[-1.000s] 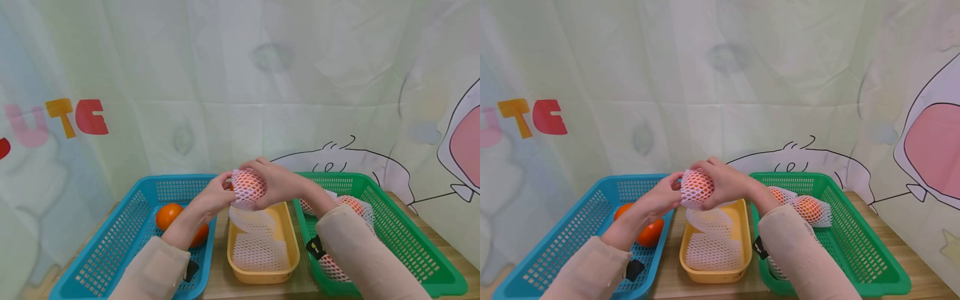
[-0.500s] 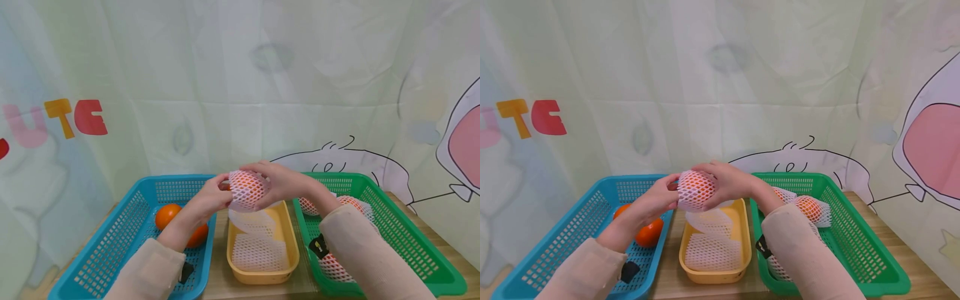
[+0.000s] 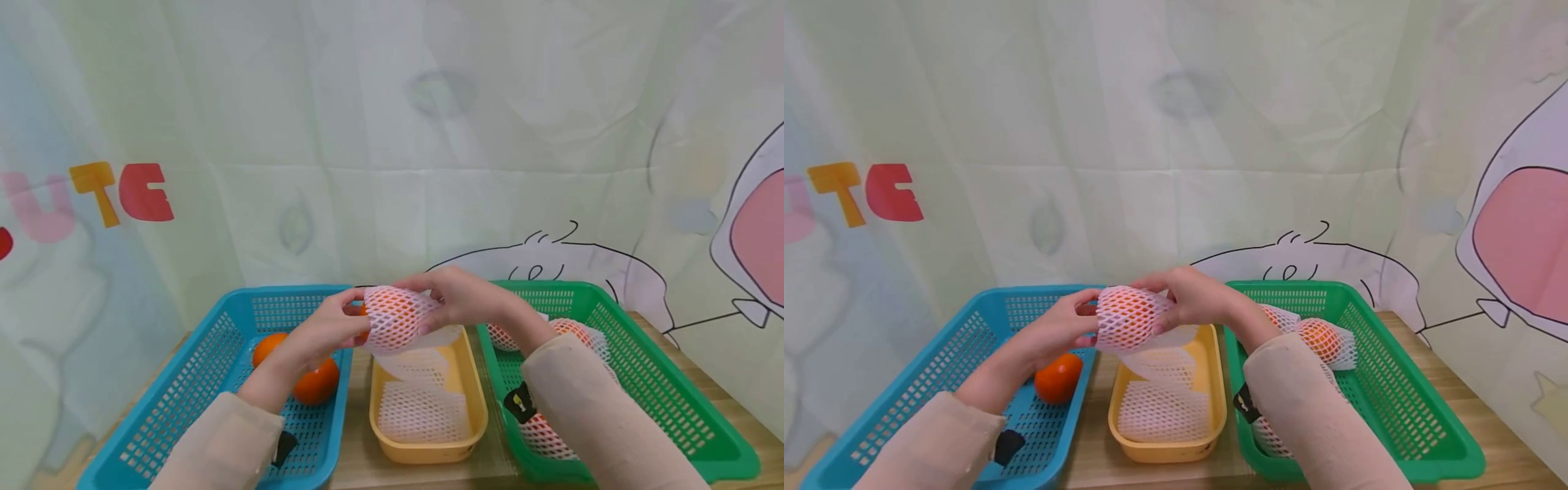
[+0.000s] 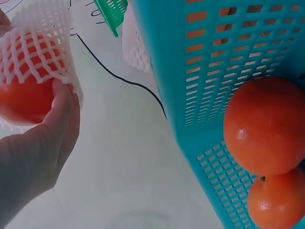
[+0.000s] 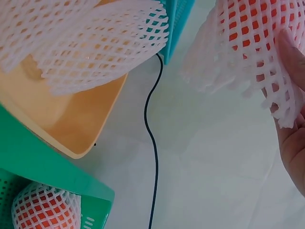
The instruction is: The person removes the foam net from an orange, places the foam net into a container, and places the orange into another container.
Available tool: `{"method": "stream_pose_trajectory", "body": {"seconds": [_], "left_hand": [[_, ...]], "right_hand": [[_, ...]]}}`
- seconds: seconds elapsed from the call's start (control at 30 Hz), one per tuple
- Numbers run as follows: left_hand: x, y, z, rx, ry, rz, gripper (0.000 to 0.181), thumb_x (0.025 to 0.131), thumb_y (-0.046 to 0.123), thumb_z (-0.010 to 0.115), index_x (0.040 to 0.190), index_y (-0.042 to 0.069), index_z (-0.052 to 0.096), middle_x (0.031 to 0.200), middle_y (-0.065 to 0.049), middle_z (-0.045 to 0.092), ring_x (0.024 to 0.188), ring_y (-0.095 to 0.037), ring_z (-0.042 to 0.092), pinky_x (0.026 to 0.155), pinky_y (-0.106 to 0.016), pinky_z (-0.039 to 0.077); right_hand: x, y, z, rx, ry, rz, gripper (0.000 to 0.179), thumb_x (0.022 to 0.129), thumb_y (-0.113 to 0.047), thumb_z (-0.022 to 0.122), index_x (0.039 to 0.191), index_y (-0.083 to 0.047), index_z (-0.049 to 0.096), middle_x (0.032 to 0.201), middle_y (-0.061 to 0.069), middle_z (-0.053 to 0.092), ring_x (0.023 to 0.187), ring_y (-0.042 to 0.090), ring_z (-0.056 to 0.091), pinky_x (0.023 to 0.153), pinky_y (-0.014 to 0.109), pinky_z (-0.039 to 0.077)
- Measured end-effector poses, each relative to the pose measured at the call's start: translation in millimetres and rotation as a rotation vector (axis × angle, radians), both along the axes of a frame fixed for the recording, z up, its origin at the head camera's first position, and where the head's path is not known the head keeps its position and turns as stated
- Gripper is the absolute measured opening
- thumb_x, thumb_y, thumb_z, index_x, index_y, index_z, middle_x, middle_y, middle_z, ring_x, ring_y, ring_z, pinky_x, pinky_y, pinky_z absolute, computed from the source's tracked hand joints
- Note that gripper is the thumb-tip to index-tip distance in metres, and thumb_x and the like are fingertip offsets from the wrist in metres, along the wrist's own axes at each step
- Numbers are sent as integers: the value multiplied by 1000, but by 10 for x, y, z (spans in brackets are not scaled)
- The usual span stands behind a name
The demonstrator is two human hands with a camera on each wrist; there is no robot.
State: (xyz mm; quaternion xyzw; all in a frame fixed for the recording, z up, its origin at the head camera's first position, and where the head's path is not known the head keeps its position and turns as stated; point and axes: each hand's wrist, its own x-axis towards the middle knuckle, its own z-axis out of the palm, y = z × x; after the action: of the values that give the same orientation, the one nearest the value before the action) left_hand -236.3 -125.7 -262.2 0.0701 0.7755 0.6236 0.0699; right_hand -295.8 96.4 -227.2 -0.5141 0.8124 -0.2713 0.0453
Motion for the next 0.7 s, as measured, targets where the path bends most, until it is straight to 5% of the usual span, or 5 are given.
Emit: {"method": "stream_pose_trajectory", "body": {"seconds": [0.47, 0.7], "left_hand": [[9, -109, -10, -18, -27, 20, 61, 85, 16, 61, 138, 2, 36, 121, -19, 48, 102, -28, 55, 83, -37, 52], [17, -158, -9, 6, -23, -20, 61, 86, 21, 65, 136, -2, 37, 123, -21, 49, 104, -28, 55, 85, -39, 52]], "right_hand": [[-4, -9, -20, 13, -53, -20, 50, 81, -9, 71, 129, -6, 56, 107, 0, 66, 85, 9, 61, 75, 22, 52], [-29, 18, -50, 5, -59, -51, 43, 81, -7, 71, 123, -5, 60, 100, -1, 67, 78, 10, 60, 71, 23, 53]]}}
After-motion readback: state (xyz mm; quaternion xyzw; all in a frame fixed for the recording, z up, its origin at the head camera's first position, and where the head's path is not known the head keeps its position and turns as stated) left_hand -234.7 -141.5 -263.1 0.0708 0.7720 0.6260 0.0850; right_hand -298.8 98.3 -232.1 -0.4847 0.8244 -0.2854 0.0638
